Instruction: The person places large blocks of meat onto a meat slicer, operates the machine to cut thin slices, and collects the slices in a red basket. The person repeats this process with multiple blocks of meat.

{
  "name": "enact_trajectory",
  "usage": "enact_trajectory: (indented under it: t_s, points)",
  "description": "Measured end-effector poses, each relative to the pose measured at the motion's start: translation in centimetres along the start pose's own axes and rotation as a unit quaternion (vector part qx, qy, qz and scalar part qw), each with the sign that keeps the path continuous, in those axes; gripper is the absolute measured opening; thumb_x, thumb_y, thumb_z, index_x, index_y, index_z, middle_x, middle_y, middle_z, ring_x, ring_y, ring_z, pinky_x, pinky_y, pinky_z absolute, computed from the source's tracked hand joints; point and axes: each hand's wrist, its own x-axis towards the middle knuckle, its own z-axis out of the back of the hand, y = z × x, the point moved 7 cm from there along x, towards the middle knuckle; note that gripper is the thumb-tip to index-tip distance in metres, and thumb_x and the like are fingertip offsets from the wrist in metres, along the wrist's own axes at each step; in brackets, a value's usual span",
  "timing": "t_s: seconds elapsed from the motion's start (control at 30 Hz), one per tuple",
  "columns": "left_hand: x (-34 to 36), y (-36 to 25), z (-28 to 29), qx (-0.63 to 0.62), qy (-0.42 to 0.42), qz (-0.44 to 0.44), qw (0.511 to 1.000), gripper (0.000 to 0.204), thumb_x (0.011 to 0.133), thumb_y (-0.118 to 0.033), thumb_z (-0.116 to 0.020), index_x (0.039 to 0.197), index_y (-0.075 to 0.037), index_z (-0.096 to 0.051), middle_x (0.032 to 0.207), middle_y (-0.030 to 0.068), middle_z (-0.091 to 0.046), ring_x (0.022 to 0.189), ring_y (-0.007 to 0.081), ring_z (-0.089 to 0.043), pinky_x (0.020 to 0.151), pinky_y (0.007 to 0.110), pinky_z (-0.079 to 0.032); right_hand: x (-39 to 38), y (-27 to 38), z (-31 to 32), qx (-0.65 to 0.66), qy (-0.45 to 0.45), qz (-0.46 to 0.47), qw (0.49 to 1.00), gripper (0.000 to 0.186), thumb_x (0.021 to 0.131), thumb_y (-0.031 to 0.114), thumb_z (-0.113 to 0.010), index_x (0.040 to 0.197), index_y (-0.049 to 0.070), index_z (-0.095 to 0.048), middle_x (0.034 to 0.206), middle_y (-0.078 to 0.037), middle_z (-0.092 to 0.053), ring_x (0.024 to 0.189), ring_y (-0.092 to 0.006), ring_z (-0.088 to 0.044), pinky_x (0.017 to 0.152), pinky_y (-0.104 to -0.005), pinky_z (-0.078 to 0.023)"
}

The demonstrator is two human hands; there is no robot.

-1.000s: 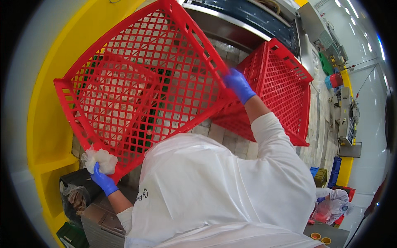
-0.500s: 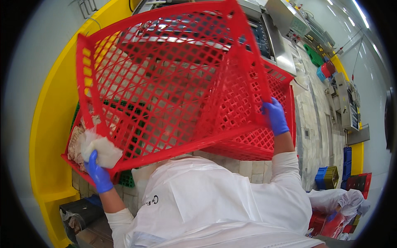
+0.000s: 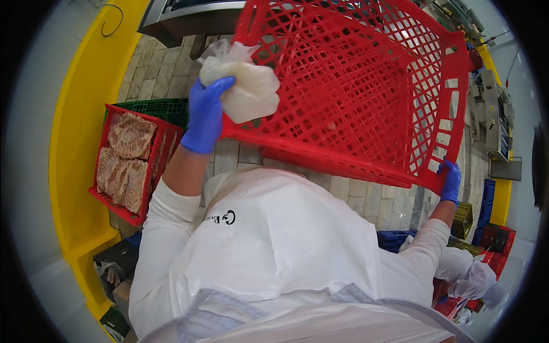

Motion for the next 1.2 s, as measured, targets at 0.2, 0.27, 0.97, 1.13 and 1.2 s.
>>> enact_trajectory:
  t_s: [0.2, 0.27, 0.97, 1.13, 1.2]
  points:
    - [2.4, 8.1, -4.4, 0.058, 0.066, 0.099, 0.991, 0.039, 0.09, -0.009, -0.072, 0.128, 0.0, -0.064, 0.118, 0.0078, -0.07, 0.106, 0.0169, -0.067, 0.095, 0.032, -0.053, 9.0, -7.5, 2.6, -0.07, 0.045, -0.134, 0.987, 0.032, 0.095, 0.026, -0.067, 0.12, 0.007, -0.064, 0.084, -0.005, -0.065, 0.071, -0.0171, -0.062, 0.065, -0.0328, -0.052]
    - [3.7, 9.6, -5.1, 0.065, 0.106, 0.11, 0.986, 0.038, 0.091, -0.009, -0.071, 0.127, 0.0, -0.064, 0.118, 0.0083, -0.07, 0.106, 0.0175, -0.067, 0.095, 0.032, -0.053, 11.5, -9.8, 1.5, -0.225, 0.033, -0.096, 0.969, 0.039, 0.094, 0.028, -0.067, 0.124, 0.004, -0.065, 0.094, -0.009, -0.07, 0.077, -0.0211, -0.067, 0.071, -0.0368, -0.055]
    - [4.4, 15.6, -4.1, 0.212, 0.057, 0.061, 0.974, 0.034, 0.088, -0.003, -0.07, 0.121, 0.0, -0.067, 0.112, 0.0075, -0.073, 0.1, 0.0173, -0.069, 0.09, 0.034, -0.055, 15.8, -13.9, 2.6, -0.303, -0.11, 0.019, 0.946, 0.048, 0.094, 0.026, -0.067, 0.131, -0.003, -0.06, 0.081, -0.009, -0.067, 0.057, -0.0154, -0.057, 0.053, -0.0332, -0.047]
    - [4.2, 15.4, -5.6, 0.274, 0.083, 0.076, 0.955, 0.038, 0.088, -0.002, -0.071, 0.125, 0.0, -0.064, 0.116, 0.0083, -0.071, 0.103, 0.0167, -0.068, 0.091, 0.033, -0.055, 16.5, -16.6, 0.7, -0.362, -0.091, -0.012, 0.927, 0.055, 0.094, 0.029, -0.066, 0.137, -0.004, -0.058, 0.106, -0.02, -0.073, 0.089, -0.0314, -0.071, 0.077, -0.0422, -0.055]
    - [4.1, 15.3, -5.6, 0.261, 0.066, 0.058, 0.961, 0.038, 0.088, -0.002, -0.071, 0.126, 0.0, -0.064, 0.116, 0.0085, -0.071, 0.103, 0.0165, -0.068, 0.091, 0.033, -0.055, 15.8, -16.0, 0.7, -0.411, -0.122, 0.03, 0.903, 0.056, 0.094, 0.031, -0.067, 0.137, -0.004, -0.057, 0.116, -0.024, -0.072, 0.105, -0.0378, -0.07, 0.089, -0.0454, -0.054]
